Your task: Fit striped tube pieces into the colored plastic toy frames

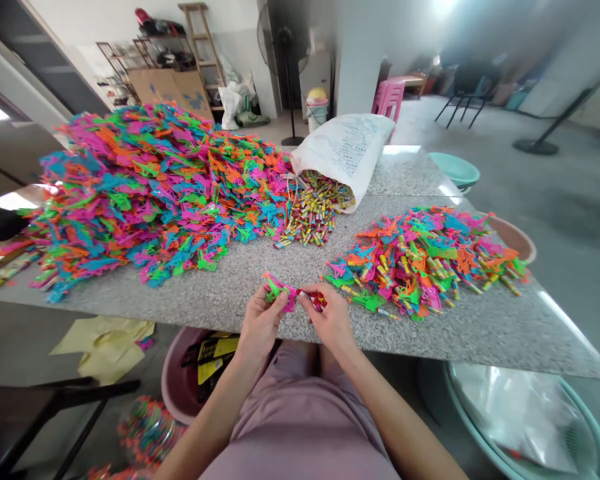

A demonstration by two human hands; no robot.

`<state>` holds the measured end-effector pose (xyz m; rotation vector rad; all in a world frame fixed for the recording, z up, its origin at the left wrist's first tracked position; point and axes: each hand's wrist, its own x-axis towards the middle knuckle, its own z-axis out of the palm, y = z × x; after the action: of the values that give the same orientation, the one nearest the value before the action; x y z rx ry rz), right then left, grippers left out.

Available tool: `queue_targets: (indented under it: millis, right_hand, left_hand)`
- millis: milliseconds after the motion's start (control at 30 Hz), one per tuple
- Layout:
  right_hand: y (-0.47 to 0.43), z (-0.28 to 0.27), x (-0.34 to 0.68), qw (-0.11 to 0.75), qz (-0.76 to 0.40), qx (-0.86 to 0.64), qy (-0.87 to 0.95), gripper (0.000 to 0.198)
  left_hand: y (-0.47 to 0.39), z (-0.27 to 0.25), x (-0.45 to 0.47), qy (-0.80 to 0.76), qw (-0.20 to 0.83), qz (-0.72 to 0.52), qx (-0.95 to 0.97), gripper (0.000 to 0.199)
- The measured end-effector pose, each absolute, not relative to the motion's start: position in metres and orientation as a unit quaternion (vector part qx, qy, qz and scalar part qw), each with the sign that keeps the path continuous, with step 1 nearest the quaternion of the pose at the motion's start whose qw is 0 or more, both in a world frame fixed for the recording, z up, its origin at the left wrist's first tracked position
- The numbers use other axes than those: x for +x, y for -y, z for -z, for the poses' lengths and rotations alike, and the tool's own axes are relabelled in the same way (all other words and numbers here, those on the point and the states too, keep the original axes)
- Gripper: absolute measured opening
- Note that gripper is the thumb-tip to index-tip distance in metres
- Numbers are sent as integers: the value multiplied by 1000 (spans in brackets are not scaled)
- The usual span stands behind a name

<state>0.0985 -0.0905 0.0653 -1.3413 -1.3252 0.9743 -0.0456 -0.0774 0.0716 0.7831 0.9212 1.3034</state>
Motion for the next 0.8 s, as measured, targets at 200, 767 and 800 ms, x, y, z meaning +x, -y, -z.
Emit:
queue_targets:
  millis: [200,767,800]
  right_hand:
    - [88,-65,93,456,-293,-540,644,23]
    - [68,-34,184,476,12,-649,593,32]
    - [67,-28,170,483,-32,-644,593,31]
  left_hand:
    - [82,-65,-35,-384,646,-588,299,25]
    - [-64,2,-241,-805,46,-214,551,71]
    - [-54,10,-237,-787,42,-222,574,65]
